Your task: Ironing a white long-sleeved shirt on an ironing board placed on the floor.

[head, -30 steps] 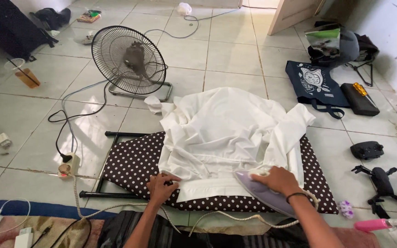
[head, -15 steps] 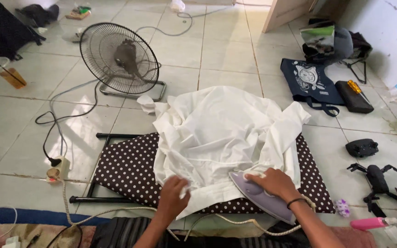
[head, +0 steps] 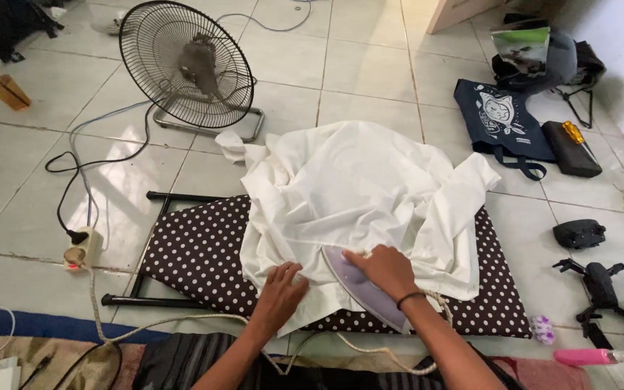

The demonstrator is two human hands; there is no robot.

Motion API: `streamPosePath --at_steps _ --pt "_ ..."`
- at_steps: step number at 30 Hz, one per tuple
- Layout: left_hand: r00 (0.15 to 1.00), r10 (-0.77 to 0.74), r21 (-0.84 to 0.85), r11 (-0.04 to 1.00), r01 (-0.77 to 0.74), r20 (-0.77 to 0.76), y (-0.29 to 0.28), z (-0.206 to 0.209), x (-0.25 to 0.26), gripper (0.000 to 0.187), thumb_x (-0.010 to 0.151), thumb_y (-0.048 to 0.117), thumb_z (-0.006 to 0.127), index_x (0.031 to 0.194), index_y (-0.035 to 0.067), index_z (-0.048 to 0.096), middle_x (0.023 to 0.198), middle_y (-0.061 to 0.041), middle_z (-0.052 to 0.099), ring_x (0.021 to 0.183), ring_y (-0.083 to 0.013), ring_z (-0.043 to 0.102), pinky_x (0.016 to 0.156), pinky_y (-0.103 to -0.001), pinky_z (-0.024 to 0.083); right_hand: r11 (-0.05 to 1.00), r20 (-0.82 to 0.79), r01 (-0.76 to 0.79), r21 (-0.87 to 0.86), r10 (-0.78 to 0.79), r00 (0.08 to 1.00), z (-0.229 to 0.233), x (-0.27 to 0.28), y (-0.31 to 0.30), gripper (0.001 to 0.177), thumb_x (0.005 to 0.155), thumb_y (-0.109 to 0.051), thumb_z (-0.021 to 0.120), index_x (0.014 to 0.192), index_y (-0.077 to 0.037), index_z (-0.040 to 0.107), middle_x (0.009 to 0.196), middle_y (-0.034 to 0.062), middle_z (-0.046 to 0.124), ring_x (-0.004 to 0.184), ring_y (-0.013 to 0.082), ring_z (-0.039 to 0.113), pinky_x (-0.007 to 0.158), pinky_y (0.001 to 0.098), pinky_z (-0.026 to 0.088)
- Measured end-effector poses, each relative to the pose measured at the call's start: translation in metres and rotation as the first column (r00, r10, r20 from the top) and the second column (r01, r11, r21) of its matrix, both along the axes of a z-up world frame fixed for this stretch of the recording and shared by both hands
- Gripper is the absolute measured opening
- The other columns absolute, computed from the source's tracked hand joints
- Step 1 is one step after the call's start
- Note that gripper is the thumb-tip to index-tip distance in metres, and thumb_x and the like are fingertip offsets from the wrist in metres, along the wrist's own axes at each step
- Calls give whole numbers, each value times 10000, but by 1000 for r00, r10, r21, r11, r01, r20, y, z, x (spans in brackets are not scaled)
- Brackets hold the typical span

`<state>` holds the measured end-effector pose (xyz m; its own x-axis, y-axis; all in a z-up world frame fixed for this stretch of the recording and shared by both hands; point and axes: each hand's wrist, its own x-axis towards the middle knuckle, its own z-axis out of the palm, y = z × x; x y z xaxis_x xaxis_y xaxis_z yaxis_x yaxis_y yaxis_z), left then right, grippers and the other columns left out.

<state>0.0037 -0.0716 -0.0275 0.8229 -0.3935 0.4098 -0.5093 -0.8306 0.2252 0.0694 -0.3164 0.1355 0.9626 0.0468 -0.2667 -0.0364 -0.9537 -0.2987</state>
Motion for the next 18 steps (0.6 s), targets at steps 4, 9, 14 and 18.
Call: streamPosePath --at_steps 4,9,14,18 --pt "991 -125 -142 981 130 41 -15 48 -18 292 791 228 783 1032 84 704 1248 -175 616 1186 -320 502 1034 -473 377 999 30 38 -30 -37 999 -3 11 10 856 794 -796 575 743 39 752 813 258 736 801 386 738 723 494 577" --pt "957 -255 -237 947 218 -141 -16 37 -22 278 799 199 767 1056 94 753 1081 -101 646 1104 -271 560 965 -419 407 998 49 62 10 -62 997 -7 8 4 837 777 -800 586 734 21 744 813 255 729 804 392 736 728 496 573" --pt "966 -243 -130 964 230 -89 -2 34 -21 239 814 68 685 1025 127 778 990 -44 657 1027 -226 592 933 -381 437 998 62 30 -47 -27 998 -3 -4 -27 831 776 -801 584 723 15 730 808 254 732 797 398 735 716 496 576" --pt "957 -275 -103 958 266 -89 0 32 -23 252 814 44 672 1030 115 780 953 -38 641 973 -225 582 899 -377 445 992 -26 54 -111 -58 998 -2 -9 -57 848 814 -803 548 701 18 726 776 244 737 779 373 754 708 487 580"
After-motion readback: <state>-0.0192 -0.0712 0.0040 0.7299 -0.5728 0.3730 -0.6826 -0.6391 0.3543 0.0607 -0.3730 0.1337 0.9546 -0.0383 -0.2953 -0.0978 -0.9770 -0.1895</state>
